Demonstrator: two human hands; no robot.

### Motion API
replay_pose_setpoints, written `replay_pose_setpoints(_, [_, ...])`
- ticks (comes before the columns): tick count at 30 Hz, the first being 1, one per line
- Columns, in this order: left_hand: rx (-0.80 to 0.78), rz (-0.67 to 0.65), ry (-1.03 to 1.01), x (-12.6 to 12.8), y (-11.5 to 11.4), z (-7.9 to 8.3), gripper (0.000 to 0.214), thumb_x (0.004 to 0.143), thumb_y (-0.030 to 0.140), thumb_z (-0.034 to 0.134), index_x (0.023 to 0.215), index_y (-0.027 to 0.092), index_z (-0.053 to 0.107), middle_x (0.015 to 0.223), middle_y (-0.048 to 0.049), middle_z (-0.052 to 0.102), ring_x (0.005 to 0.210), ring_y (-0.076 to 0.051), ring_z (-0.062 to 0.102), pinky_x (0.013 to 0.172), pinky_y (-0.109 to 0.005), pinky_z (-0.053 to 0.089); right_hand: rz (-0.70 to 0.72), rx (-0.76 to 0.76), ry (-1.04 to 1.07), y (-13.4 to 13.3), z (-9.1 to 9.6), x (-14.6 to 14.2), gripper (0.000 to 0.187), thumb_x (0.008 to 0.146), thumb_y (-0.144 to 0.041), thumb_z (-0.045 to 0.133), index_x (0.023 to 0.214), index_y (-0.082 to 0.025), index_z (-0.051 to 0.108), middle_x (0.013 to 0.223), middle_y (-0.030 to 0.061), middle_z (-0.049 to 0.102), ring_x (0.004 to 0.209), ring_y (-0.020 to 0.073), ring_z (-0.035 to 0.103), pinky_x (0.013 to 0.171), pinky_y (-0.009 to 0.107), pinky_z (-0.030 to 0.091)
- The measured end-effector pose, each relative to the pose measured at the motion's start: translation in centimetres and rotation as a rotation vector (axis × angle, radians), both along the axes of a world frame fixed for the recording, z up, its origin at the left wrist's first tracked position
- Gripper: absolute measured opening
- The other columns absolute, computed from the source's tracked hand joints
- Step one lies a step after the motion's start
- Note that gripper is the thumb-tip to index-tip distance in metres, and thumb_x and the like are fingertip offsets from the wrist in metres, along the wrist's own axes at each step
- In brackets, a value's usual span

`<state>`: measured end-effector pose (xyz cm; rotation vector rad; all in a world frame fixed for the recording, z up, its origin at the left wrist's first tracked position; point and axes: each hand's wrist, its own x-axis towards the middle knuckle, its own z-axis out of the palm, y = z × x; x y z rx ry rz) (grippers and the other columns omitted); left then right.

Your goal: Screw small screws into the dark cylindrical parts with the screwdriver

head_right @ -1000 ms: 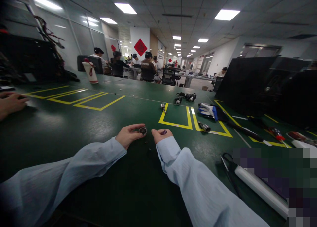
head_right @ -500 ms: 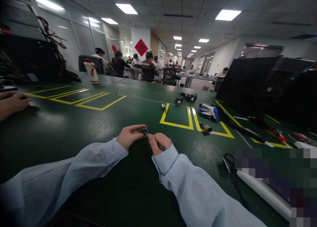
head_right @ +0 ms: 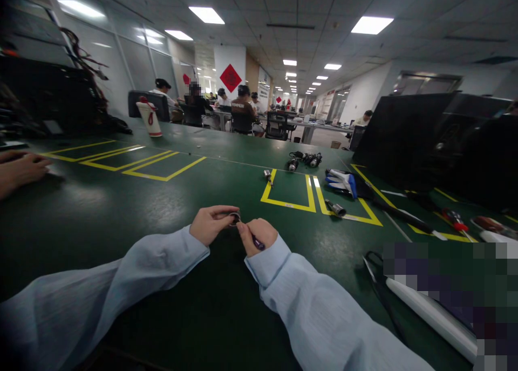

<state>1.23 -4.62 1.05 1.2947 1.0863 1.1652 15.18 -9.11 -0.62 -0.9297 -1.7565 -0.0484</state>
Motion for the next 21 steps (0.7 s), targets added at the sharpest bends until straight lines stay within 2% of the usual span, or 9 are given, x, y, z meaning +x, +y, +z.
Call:
replay_pose_setpoints(9, [-0.025, 0.026, -0.020, 0.23, -0.05, 0.16, 0.023, 0.057, 0.008, 0.061, 0.079, 0.008, 0.067, 0.060, -0.0033, 0.069, 0.057, -0.015, 0.064, 0.059, -0.024, 0.054, -0.023, 0.077, -0.080, -0.15, 0.03, 0.10, 0.030, 0.082, -0.022, 0.045, 0.053, -0.018, 0.049, 0.047, -0.0009, 0.047, 0.046, 0.0095, 0.044, 0.049, 0.022, 0.035])
replay_pose_setpoints(21, [-0.028, 0.025, 0.000, 0.15, -0.21, 0.39, 0.022, 0.057, 0.007, 0.061, 0.078, 0.009, 0.068, 0.059, -0.0037, 0.068, 0.059, -0.016, 0.065, 0.062, -0.028, 0.055, -0.022, -0.003, -0.096, -0.30, 0.03, -0.16, 0.034, 0.084, -0.026, 0.039, 0.053, -0.020, 0.049, 0.047, -0.0003, 0.047, 0.047, 0.0106, 0.042, 0.050, 0.024, 0.035])
